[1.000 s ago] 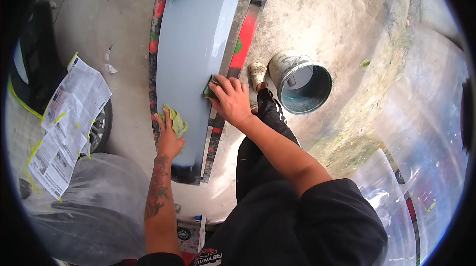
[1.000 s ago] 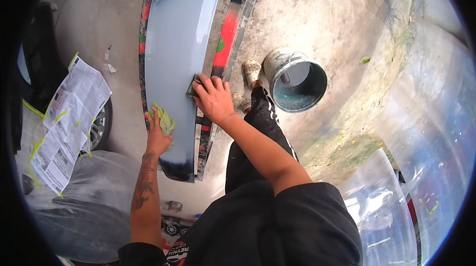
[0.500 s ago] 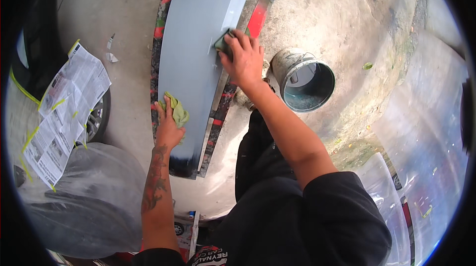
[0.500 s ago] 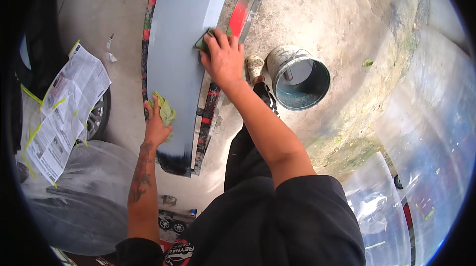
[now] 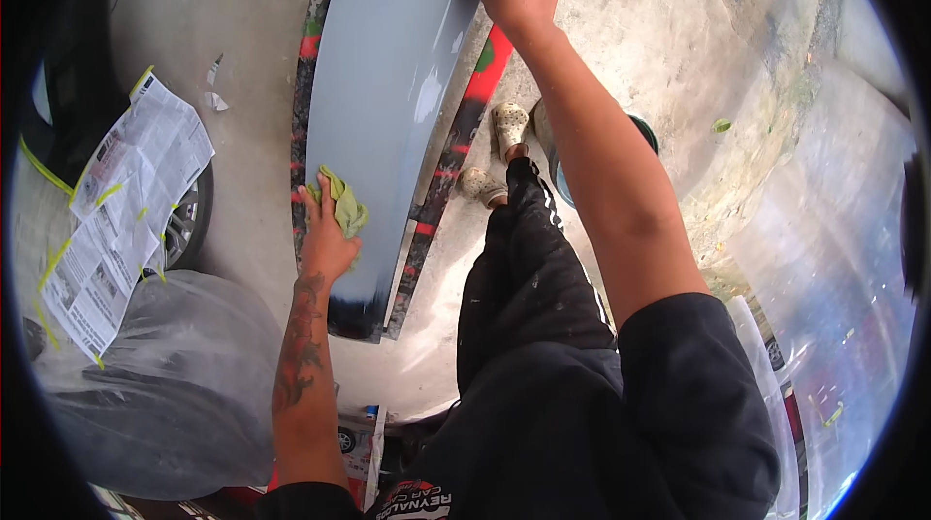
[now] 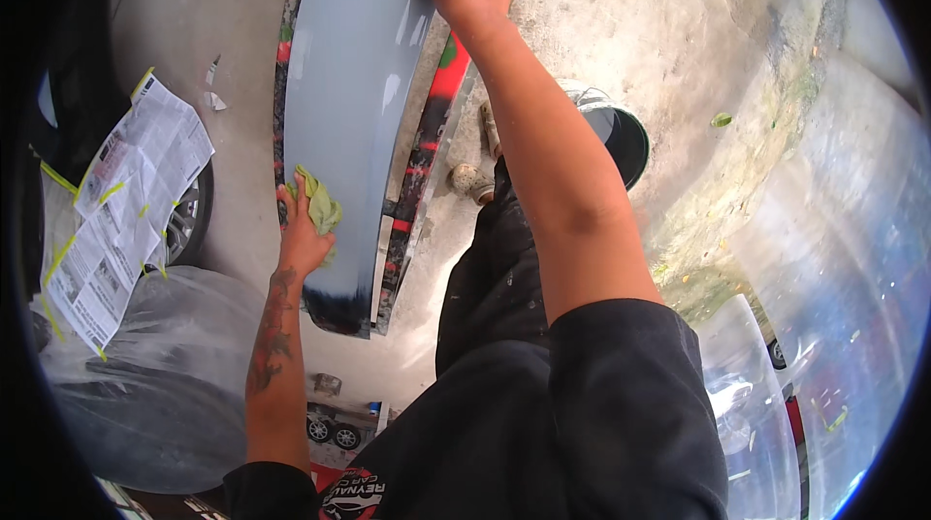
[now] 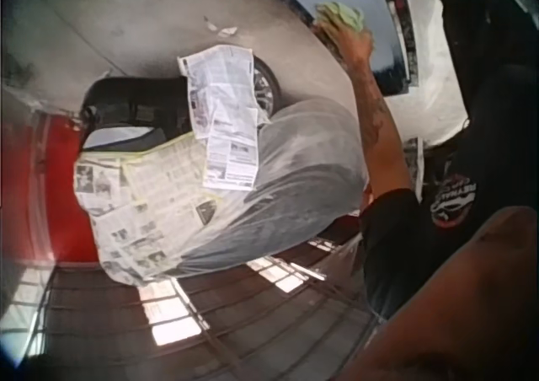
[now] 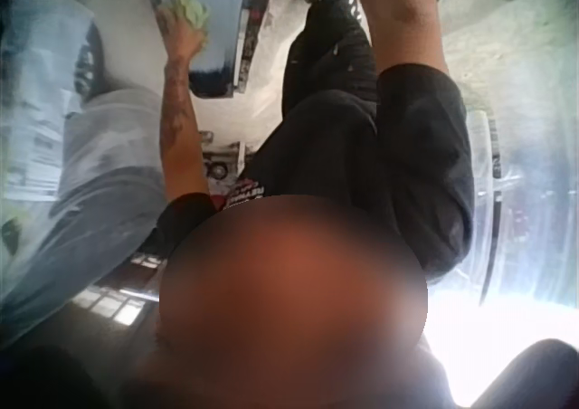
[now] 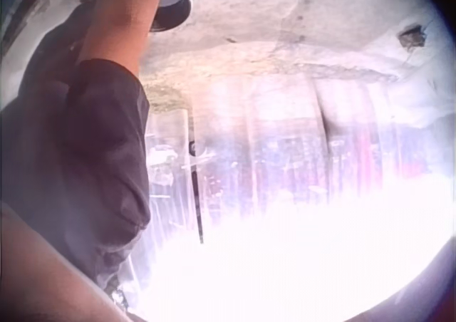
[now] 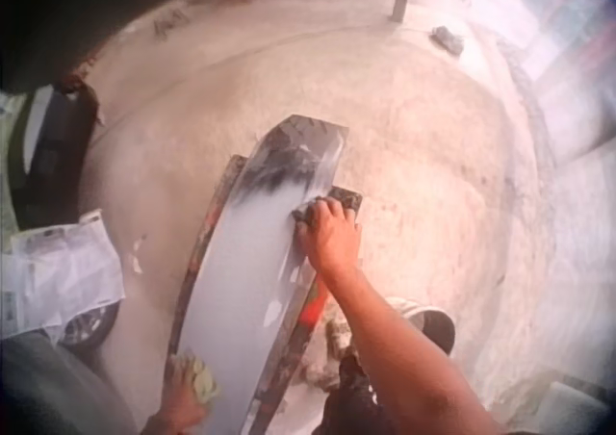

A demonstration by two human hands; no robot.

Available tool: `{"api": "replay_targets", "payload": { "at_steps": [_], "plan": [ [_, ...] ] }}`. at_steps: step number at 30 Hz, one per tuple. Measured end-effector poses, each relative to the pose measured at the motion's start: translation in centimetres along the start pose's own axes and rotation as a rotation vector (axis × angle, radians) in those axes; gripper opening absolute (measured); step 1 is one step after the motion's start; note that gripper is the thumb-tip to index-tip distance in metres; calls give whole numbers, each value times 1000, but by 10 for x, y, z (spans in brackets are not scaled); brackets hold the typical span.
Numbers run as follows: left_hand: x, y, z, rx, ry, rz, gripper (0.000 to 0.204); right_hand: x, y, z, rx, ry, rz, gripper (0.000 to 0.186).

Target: The person wet sands a car part placed on a stand using a sanding block while holding a cloth, rinses sandpaper and a sponge in a bucket of water, and resumes sanding the car part.

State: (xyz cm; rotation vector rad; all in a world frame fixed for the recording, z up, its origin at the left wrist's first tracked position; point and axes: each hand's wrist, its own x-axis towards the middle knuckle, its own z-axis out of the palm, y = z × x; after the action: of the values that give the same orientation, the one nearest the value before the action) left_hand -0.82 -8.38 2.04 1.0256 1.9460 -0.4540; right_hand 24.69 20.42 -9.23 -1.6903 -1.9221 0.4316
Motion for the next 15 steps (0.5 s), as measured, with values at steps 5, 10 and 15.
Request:
{"api": "replay_targets", "payload": {
  "at_steps": [5, 10, 15],
  "plan": [
    [2, -2, -1, -27, -52, -42, 123, -167, -65, -29, 171, -446, 76, 50],
    [4, -9, 4, 96, 37, 53, 127, -229, -80, -39, 214, -566, -66, 53],
    [2, -9, 7, 6, -38, -50, 126, -63, -15, -11, 32, -107, -20, 46]
  ]
}}
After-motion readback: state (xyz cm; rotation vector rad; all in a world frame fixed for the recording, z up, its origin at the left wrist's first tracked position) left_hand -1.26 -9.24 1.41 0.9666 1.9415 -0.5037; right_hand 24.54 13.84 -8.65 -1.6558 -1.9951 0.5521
